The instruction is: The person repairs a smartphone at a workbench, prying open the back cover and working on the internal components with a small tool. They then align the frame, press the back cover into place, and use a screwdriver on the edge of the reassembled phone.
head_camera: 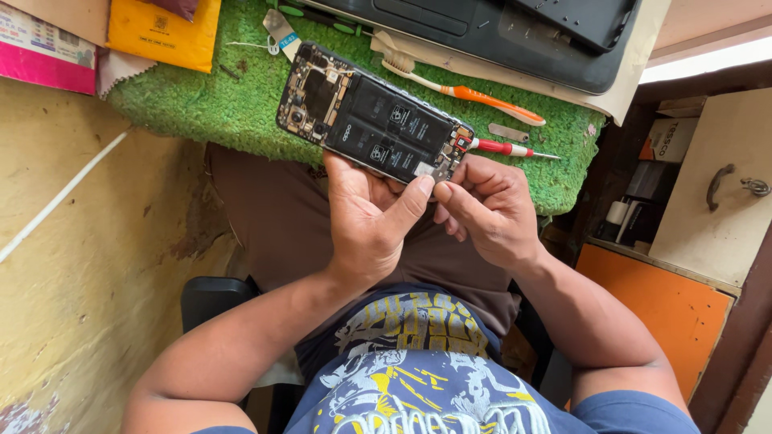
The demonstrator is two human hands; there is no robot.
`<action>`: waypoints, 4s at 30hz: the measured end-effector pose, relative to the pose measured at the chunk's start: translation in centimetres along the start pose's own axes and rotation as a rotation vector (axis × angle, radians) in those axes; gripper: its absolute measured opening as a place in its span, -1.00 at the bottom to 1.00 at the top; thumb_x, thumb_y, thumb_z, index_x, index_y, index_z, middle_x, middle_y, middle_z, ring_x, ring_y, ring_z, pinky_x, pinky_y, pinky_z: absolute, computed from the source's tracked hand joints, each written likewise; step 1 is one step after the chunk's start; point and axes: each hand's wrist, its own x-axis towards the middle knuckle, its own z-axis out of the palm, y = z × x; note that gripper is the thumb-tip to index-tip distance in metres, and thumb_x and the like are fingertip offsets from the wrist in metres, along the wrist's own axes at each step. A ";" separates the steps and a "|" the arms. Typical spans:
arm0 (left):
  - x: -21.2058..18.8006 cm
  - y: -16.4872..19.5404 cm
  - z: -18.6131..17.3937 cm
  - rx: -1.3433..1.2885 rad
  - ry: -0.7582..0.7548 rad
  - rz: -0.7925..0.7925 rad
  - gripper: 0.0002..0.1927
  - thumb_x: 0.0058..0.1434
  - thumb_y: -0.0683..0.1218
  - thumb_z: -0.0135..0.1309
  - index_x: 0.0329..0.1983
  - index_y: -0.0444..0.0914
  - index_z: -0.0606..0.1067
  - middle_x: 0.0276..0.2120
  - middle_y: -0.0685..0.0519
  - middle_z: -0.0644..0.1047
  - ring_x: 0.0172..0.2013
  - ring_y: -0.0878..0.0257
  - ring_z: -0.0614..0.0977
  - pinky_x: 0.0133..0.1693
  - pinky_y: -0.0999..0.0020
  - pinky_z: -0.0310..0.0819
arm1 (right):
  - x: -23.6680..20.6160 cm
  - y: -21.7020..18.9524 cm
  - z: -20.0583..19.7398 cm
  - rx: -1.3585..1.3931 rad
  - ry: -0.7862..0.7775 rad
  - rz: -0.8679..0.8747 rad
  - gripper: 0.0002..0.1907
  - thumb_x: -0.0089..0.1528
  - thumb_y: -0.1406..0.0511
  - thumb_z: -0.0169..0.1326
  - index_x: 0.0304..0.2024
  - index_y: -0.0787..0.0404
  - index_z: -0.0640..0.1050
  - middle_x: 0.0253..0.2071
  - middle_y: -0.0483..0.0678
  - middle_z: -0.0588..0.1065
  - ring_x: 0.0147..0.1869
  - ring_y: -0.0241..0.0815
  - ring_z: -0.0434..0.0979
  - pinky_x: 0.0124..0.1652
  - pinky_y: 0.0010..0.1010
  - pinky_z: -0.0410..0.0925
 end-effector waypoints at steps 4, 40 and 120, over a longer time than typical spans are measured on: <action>0.1 -0.1 -0.4 0.024 -0.012 0.014 -0.29 0.35 -0.47 0.02 0.39 -0.22 -0.02 -0.01 -0.09 0.47 -0.19 0.28 0.60 -0.13 0.33 0.62 | 0.3 -0.8 -0.3 -0.064 -0.065 -0.012 -0.86 0.38 0.33 0.09 -0.26 0.28 0.51 -0.38 -0.15 0.54 -0.42 -0.51 0.48 -0.45 -0.67 0.34; -0.9 0.2 0.2 0.061 -0.138 -0.019 -0.44 0.55 -0.37 -0.16 0.45 -0.21 -0.10 0.06 -0.14 0.45 -0.12 0.24 0.59 -0.06 0.27 0.62 | 0.6 -1.9 -1.0 0.043 -0.041 0.111 -0.83 0.35 0.33 0.14 -0.25 0.35 0.58 -0.48 -0.10 0.54 -0.51 -0.41 0.48 -0.54 -0.60 0.34; 9.5 8.7 -5.4 0.840 0.061 0.612 -0.83 0.55 -0.22 0.13 0.07 -0.31 0.38 -0.12 0.07 0.47 -0.20 0.39 0.44 -0.07 0.49 0.35 | 1.1 -3.0 -1.6 -1.205 0.265 -0.567 -0.16 -0.01 0.16 0.53 0.27 0.24 0.52 0.06 0.02 0.44 0.08 0.01 0.35 0.09 -0.18 0.35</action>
